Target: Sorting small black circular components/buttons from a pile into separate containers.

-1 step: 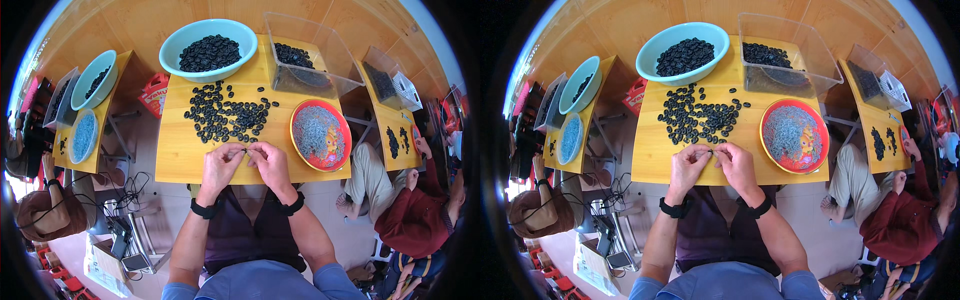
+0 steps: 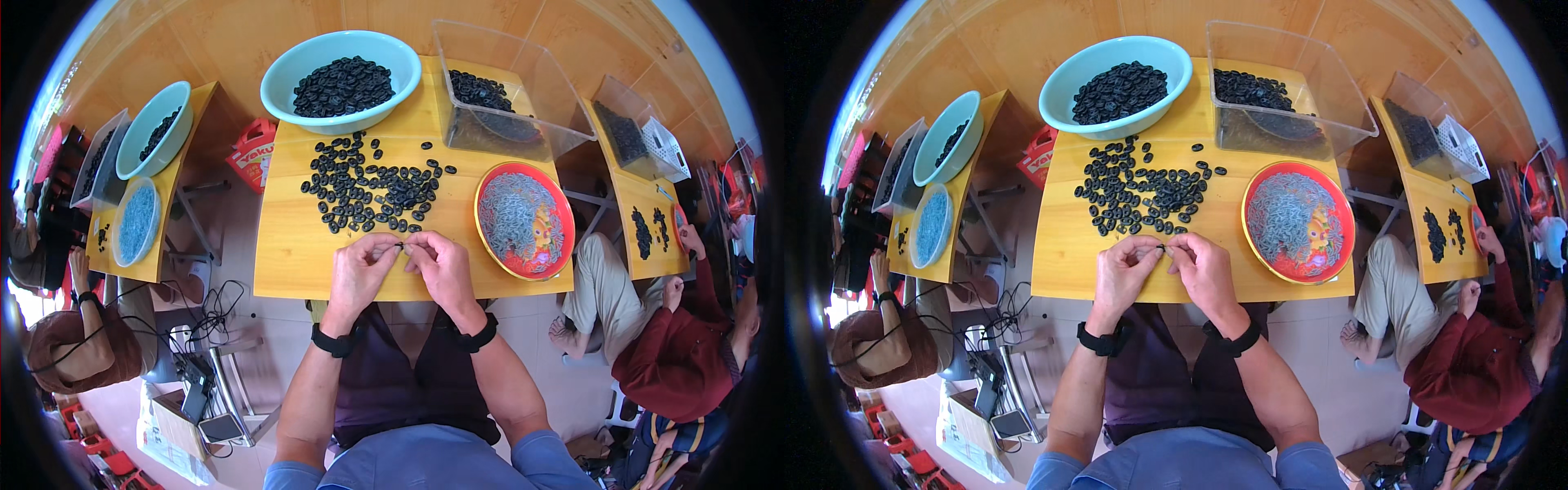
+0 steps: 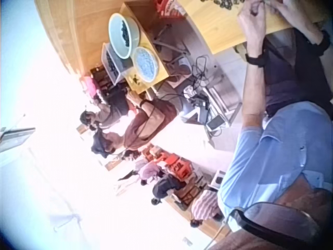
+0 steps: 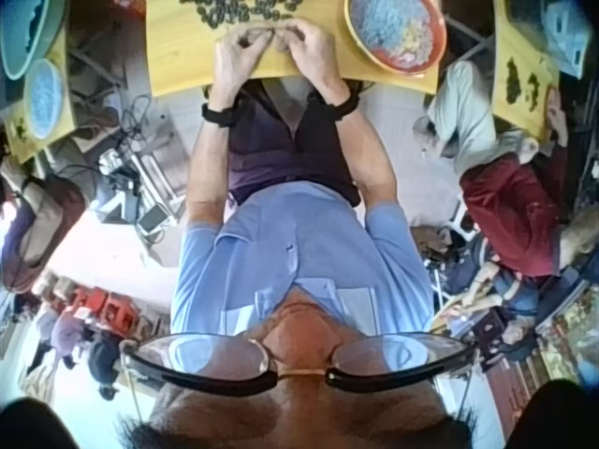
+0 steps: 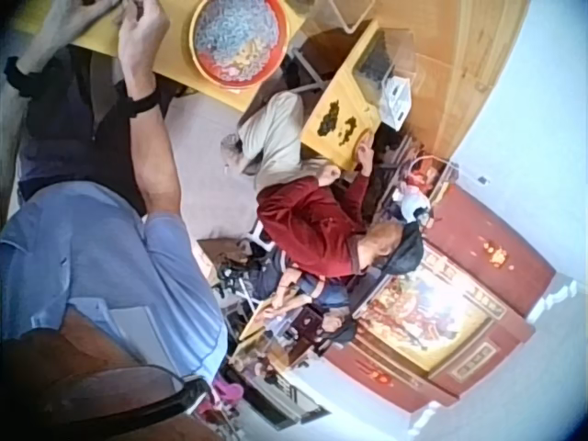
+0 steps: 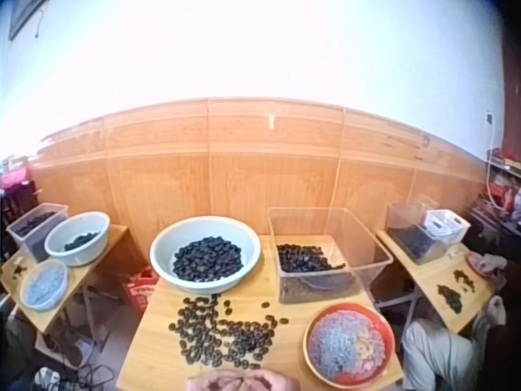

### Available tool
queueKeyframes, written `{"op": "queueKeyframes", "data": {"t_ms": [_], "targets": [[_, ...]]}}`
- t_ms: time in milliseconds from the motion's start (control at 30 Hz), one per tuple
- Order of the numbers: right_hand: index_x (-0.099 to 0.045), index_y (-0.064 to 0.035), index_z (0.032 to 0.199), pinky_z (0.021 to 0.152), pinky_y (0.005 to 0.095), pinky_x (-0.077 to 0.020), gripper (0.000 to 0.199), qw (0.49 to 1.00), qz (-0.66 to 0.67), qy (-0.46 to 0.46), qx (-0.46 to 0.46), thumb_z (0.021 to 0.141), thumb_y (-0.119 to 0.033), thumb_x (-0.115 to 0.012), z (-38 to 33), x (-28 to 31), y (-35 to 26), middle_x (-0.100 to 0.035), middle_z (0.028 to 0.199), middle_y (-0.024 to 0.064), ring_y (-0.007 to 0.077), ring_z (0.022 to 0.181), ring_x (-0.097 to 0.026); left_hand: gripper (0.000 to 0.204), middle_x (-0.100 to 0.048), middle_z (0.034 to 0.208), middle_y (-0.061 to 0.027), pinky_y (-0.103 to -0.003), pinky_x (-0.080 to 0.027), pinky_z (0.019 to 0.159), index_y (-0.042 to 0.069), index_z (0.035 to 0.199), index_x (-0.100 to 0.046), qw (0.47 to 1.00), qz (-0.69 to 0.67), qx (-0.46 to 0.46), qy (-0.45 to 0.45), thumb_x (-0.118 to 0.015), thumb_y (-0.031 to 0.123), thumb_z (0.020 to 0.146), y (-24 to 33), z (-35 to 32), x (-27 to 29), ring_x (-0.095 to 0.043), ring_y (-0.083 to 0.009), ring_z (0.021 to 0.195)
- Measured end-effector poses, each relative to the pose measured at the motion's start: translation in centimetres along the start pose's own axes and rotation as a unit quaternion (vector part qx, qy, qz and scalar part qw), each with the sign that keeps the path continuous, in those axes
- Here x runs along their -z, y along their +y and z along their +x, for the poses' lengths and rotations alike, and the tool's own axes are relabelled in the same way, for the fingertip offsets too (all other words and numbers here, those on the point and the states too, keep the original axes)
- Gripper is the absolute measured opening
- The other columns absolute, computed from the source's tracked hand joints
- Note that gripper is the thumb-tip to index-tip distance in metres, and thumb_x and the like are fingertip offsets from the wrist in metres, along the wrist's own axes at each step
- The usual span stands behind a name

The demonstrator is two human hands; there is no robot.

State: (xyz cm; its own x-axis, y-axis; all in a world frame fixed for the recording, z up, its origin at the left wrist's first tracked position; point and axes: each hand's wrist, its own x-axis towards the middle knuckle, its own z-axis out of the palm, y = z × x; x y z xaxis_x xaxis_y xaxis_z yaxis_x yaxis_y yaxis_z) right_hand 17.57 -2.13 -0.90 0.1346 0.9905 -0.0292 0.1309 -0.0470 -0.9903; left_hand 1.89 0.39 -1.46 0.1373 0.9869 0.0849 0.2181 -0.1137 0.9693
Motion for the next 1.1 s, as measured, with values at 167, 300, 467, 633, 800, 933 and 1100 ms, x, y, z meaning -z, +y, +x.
{"op": "queueKeyframes", "data": {"t_ms": [167,300,467,633,800,933,1100], "targets": [[-0.067,0.006,0.095,0.058,0.0277,-0.052,0.012,0.999,-0.026,-0.004,0.029,0.093,-0.006,-0.065,0.0,0.2,0.1,-0.07,0.076,0.0099,0.0139,0.063,-0.069,0.013,-0.071,0.074,-0.0004,-0.022,-0.049,0.058,0.0,0.098,-0.075,1.0,0.014,-0.01,0.004,-0.075,0.008,0.088,-0.2,-0.1,-0.1,-0.059,-0.0024,0.063],[-0.068,0.0052,0.095,0.059,0.0267,-0.052,0.012,0.998,-0.055,-0.017,0.032,0.094,-0.007,-0.064,0.1,0.3,-0.1,-0.069,0.074,0.0074,0.0126,0.063,-0.068,0.013,-0.071,0.073,-0.0005,-0.022,-0.048,0.056,0.0,0.098,-0.075,1.0,0.019,-0.02,0.004,-0.075,0.007,0.088,-0.4,-0.2,-0.1,-0.057,-0.0021,0.062],[-0.067,0.006,0.092,0.057,0.0284,-0.0521,0.013,0.996,-0.075,-0.016,0.045,0.093,-0.006,-0.065,0.0,0.2,-0.5,-0.07,0.074,0.0101,0.0149,0.062,-0.069,0.013,-0.074,0.078,-0.0094,-0.025,-0.054,0.063,0.0,0.099,-0.074,0.998,0.06,-0.014,-0.018,-0.073,0.008,0.089,0.4,-0.1,0.2,-0.069,-0.0097,0.067],[-0.069,0.0058,0.096,0.058,0.0269,-0.0526,0.013,0.999,-0.029,0.028,-0.004,0.093,-0.006,-0.065,0.6,0.9,-0.2,-0.072,0.076,0.01,0.0124,0.063,-0.069,0.014,-0.074,0.08,-0.0074,-0.025,-0.053,0.064,-0.001,0.101,-0.074,1.0,0.021,0.002,0.0,-0.072,0.006,0.089,0.0,0.1,0.1,-0.067,-0.0073,0.069],[-0.072,-0.0055,0.099,0.068,0.0422,-0.0518,0.013,0.947,-0.277,0.076,0.144,0.086,-0.005,-0.067,2.2,2.2,-0.7,-0.065,0.082,0.0158,0.0339,0.075,-0.065,0.015,-0.073,0.081,-0.0037,-0.023,-0.053,0.066,-0.002,0.103,-0.073,0.994,-0.104,0.026,0.021,-0.072,0.005,0.09,-1.0,0.5,-0.1,-0.064,-0.0046,0.072],[-0.071,-0.0059,0.097,0.071,0.0452,-0.052,0.014,0.92,-0.366,0.033,0.133,0.083,-0.009,-0.072,2.1,1.2,-1.4,-0.066,0.084,0.0157,0.0359,0.079,-0.066,0.016,-0.071,0.087,-0.0003,-0.019,-0.05,0.068,-0.004,0.106,-0.07,0.996,-0.084,0.035,0.005,-0.072,0.002,0.091,-0.9,0.5,0.1,-0.061,-0.0032,0.075],[-0.069,-0.0034,0.097,0.071,0.044,-0.0518,0.016,0.915,-0.383,0.011,0.128,0.082,-0.006,-0.071,1.7,1.4,-1.2,-0.066,0.085,0.0155,0.0339,0.079,-0.067,0.017,-0.074,0.082,-0.0039,-0.023,-0.053,0.066,0.0,0.105,-0.074,0.996,-0.085,0.011,0.024,-0.073,0.005,0.09,-0.6,0.5,-0.2,-0.064,-0.0047,0.072]]}}
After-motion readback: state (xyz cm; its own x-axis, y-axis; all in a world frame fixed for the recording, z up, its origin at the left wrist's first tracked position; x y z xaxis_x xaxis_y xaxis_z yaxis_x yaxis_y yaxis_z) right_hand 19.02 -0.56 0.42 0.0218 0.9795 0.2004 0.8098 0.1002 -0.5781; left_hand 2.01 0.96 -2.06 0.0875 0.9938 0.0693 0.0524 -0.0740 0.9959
